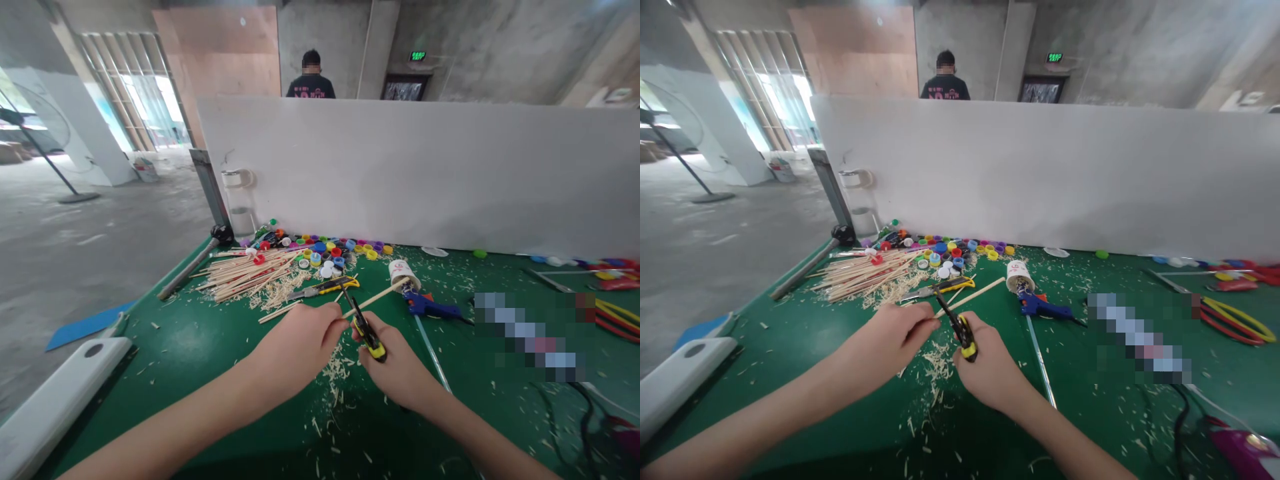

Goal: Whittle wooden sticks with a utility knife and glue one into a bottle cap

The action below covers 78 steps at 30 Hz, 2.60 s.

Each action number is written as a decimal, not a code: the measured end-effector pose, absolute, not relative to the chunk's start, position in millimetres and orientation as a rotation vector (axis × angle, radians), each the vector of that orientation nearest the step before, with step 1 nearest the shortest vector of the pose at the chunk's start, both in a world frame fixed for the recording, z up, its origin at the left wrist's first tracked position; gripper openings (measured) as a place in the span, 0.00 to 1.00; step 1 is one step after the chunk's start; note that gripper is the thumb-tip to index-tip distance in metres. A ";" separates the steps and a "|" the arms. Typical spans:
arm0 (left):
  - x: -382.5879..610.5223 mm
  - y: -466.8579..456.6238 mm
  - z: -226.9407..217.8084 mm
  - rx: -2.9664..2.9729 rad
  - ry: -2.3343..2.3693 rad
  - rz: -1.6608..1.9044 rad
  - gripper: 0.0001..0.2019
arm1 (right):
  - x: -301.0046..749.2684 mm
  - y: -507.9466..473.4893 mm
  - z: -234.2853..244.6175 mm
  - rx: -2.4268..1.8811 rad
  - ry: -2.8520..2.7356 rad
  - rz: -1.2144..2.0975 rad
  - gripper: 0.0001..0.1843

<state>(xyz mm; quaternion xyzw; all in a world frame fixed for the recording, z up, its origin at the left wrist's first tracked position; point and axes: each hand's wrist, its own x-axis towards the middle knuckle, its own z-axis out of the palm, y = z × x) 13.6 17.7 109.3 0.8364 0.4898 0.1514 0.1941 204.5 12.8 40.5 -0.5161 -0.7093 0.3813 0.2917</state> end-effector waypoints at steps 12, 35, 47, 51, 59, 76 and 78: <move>16.8 19.1 108.6 2.296 1.405 0.423 0.18 | 201.1 13.3 40.9 -1.366 -1.791 1.082 0.15; 13.4 20.9 96.9 2.697 1.403 0.337 0.13 | 197.4 6.4 44.2 -1.400 -1.741 1.170 0.13; 12.0 23.0 109.1 2.304 1.257 0.469 0.19 | 198.2 8.9 39.6 -1.408 -1.823 0.998 0.15; 12.7 22.1 105.7 2.329 1.281 0.472 0.18 | 199.6 9.6 39.5 -1.394 -1.844 0.985 0.14; 19.0 17.4 108.7 2.477 1.387 0.338 0.17 | 202.5 11.0 37.0 -1.402 -1.840 0.988 0.13; 13.8 18.4 76.6 2.966 1.394 0.290 0.10 | 204.3 13.3 37.4 -1.315 -1.846 1.065 0.12; 14.9 16.5 77.4 2.993 1.402 0.292 0.10 | 204.4 13.5 35.7 -1.315 -1.840 1.063 0.13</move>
